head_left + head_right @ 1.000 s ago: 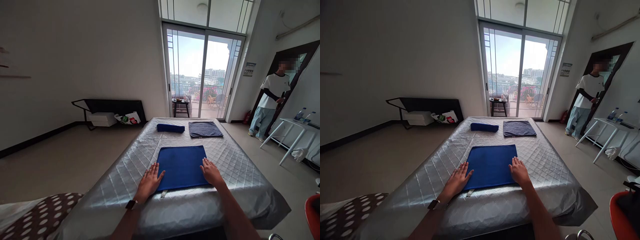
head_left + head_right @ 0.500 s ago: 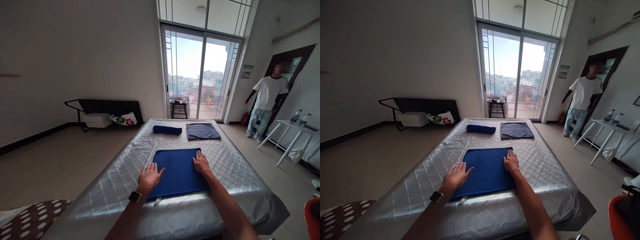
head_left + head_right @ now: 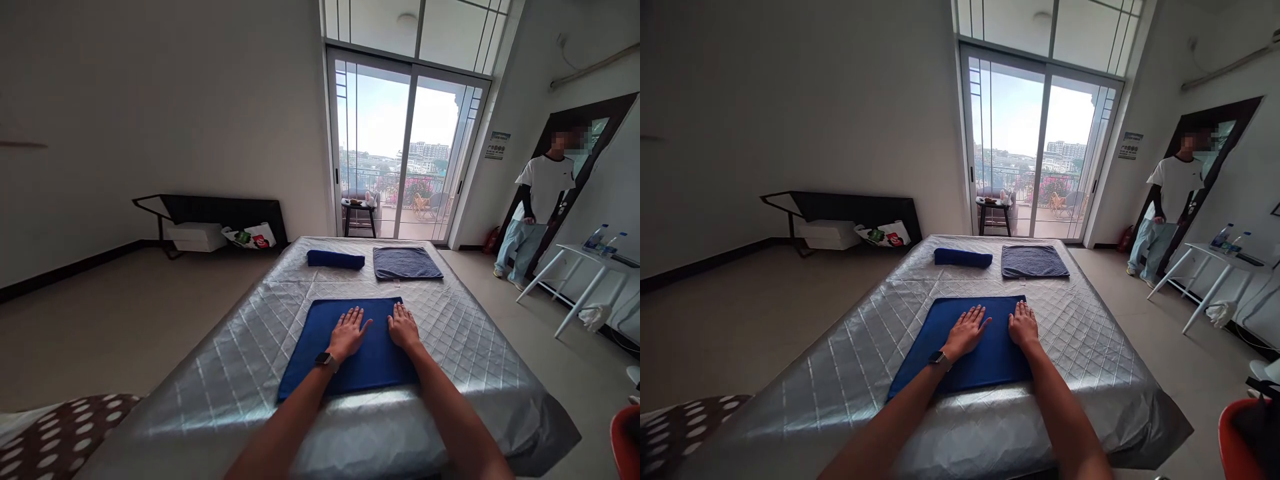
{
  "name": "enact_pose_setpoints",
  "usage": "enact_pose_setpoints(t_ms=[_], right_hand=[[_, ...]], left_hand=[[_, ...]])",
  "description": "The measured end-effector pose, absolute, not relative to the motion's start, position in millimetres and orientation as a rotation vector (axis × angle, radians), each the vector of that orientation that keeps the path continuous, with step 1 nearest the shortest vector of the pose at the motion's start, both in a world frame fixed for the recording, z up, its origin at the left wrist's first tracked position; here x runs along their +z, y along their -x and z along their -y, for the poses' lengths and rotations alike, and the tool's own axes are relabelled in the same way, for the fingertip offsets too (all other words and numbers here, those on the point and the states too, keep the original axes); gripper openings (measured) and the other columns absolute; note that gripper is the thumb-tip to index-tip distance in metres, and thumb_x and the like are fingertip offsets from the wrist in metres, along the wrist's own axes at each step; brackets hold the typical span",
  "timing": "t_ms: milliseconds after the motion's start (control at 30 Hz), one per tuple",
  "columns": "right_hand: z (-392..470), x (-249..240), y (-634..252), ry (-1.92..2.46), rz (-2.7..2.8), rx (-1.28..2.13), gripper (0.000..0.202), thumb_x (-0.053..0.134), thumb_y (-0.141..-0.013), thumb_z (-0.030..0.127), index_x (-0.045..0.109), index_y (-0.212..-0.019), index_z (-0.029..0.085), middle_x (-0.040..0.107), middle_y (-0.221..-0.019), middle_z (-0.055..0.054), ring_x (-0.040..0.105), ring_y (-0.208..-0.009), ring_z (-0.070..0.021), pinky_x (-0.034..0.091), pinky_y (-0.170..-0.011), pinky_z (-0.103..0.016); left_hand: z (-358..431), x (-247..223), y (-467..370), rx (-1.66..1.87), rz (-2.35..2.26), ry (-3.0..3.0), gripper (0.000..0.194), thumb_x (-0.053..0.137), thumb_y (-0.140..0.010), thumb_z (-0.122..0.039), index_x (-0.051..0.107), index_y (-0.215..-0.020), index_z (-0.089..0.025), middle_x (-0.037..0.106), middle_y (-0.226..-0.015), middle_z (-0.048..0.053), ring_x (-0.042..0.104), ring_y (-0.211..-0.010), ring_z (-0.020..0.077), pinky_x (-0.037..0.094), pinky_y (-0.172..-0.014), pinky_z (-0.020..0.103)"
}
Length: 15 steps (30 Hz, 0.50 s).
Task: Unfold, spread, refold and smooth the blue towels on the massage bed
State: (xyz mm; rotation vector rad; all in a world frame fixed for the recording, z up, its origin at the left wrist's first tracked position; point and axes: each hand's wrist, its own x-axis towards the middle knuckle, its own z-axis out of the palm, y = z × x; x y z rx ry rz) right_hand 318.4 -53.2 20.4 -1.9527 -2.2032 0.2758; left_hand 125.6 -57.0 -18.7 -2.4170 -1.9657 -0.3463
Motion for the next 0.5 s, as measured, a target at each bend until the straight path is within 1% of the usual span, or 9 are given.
enact_pose_setpoints(t_ms=[100,233,333,500], right_hand=[[54.1,20.7,-317.5,1.958,2.200,0.287,0.063,0.023,-0.102,0.034,0.025,-0.157,0.002,0.024,-0.163,-0.016,0.016,-0.153,-0.0198,0.014,-0.122,-0.037],[52.4,22.5,-315.7,1.991,2.216,0.263,0.063,0.022,-0.102,0.034,0.026,-0.157,0.003,0.026,-0.162,-0.016,0.018,-0.153,-0.0207,0.010,-0.122,-0.039],[45.8,27.2,-313.3,2.010,2.240,0.242,0.062,0.024,-0.102,0.033,0.029,-0.156,0.002,0.027,-0.161,-0.018,0.019,-0.153,-0.0219,0.007,-0.123,-0.040],[34.3,33.9,-312.2,2.013,2.226,0.260,0.063,0.024,-0.102,0.035,0.027,-0.156,0.003,0.026,-0.162,-0.016,0.018,-0.153,-0.0210,0.010,-0.122,-0.039]], left_hand=[[57.8,-19.0,-67.1,-0.287,2.168,2.225,0.075,0.015,-0.101,-0.056,0.038,-0.152,-0.007,0.036,-0.158,0.017,0.031,-0.149,0.0274,0.026,-0.122,0.048],[61.2,-25.1,-19.1,-0.293,2.257,2.132,0.079,0.013,-0.099,-0.060,0.038,-0.152,-0.007,0.033,-0.160,0.019,0.032,-0.148,0.0294,0.027,-0.121,0.049],[64.3,-27.7,-13.2,-0.296,2.238,2.138,0.081,0.016,-0.098,-0.063,0.038,-0.152,-0.007,0.034,-0.160,0.019,0.033,-0.148,0.0295,0.026,-0.121,0.048],[66.3,-27.3,-17.7,-0.299,2.240,2.139,0.081,0.016,-0.098,-0.062,0.037,-0.152,-0.005,0.032,-0.160,0.019,0.033,-0.148,0.0293,0.027,-0.121,0.046]])
